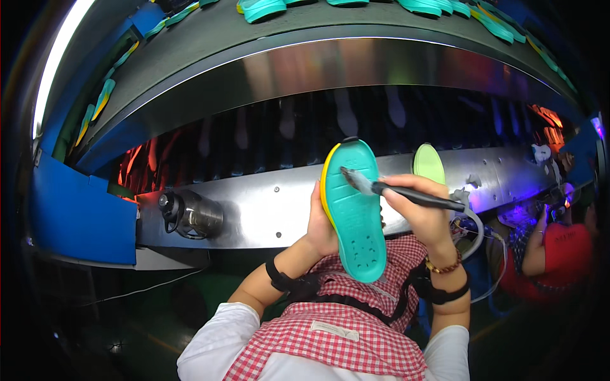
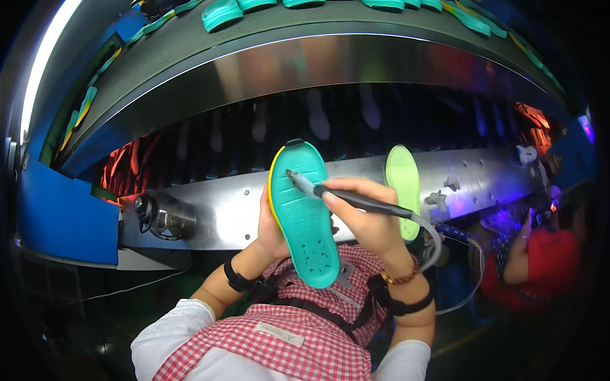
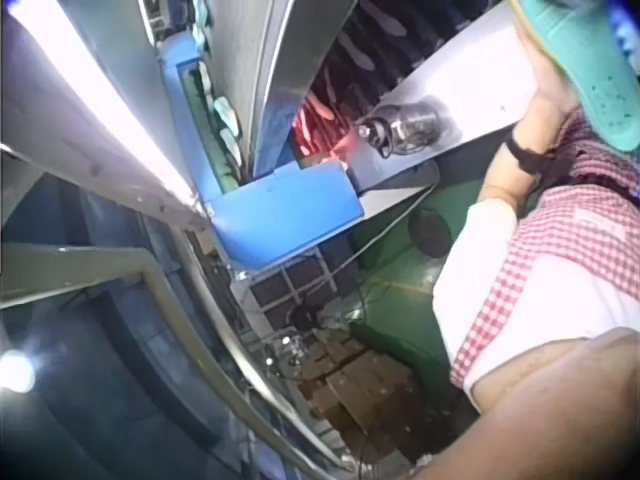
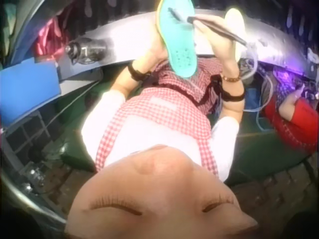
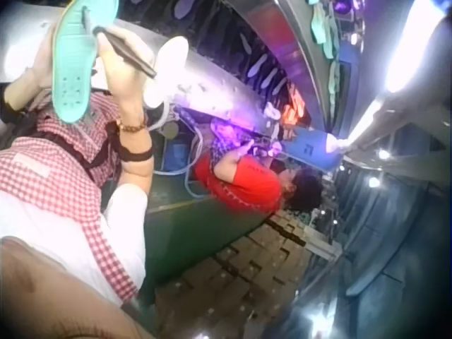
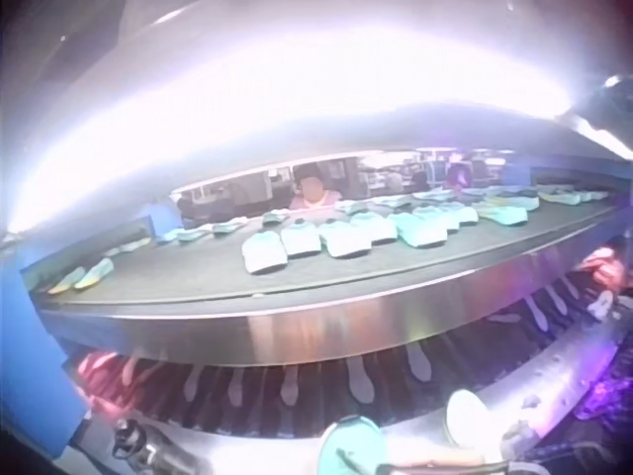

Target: Applying glue or primer to shoe soles using a brush on a factory assembly line.

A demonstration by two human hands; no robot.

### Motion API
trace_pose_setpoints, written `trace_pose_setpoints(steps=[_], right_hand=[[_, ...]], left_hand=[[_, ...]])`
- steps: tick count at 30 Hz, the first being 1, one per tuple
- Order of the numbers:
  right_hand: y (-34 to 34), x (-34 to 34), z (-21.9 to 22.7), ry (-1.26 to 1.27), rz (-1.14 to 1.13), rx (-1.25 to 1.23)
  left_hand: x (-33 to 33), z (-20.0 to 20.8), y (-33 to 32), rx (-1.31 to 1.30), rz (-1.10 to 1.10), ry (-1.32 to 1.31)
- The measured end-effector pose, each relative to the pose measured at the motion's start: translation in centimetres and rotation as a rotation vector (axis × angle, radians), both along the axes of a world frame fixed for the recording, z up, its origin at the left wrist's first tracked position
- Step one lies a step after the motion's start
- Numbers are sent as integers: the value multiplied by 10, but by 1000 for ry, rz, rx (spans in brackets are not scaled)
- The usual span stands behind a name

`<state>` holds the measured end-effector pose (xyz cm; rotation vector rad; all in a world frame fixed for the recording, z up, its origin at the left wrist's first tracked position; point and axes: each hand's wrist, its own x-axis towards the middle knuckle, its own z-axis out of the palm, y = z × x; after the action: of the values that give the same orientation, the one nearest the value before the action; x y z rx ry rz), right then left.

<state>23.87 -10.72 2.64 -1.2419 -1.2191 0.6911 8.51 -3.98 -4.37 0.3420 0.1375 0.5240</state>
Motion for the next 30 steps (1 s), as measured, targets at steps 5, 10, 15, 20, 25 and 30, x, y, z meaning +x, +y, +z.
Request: trace_pose_setpoints(steps=[5, 10, 15, 20, 25, 30], right_hand=[[-17, -14, 9, -93, 473, 24], [-19, -8, 6, 27, 334, 20], [-25, -9, 9, -71, 457, 106], [-22, -10, 5, -225, 469, 163], [-23, 5, -5, -153, 205, 131], [-31, -2, 5, -224, 489, 117]], left_hand=[[-4, 1, 9, 85, 5, -82], [-2, 22, 4, -127, 213, 96], [-5, 25, 16, 146, 342, 37], [-9, 35, 24, 179, 485, -52], [-12, 46, 30, 192, 482, -85], [-17, 44, 35, 356, 478, -135]])
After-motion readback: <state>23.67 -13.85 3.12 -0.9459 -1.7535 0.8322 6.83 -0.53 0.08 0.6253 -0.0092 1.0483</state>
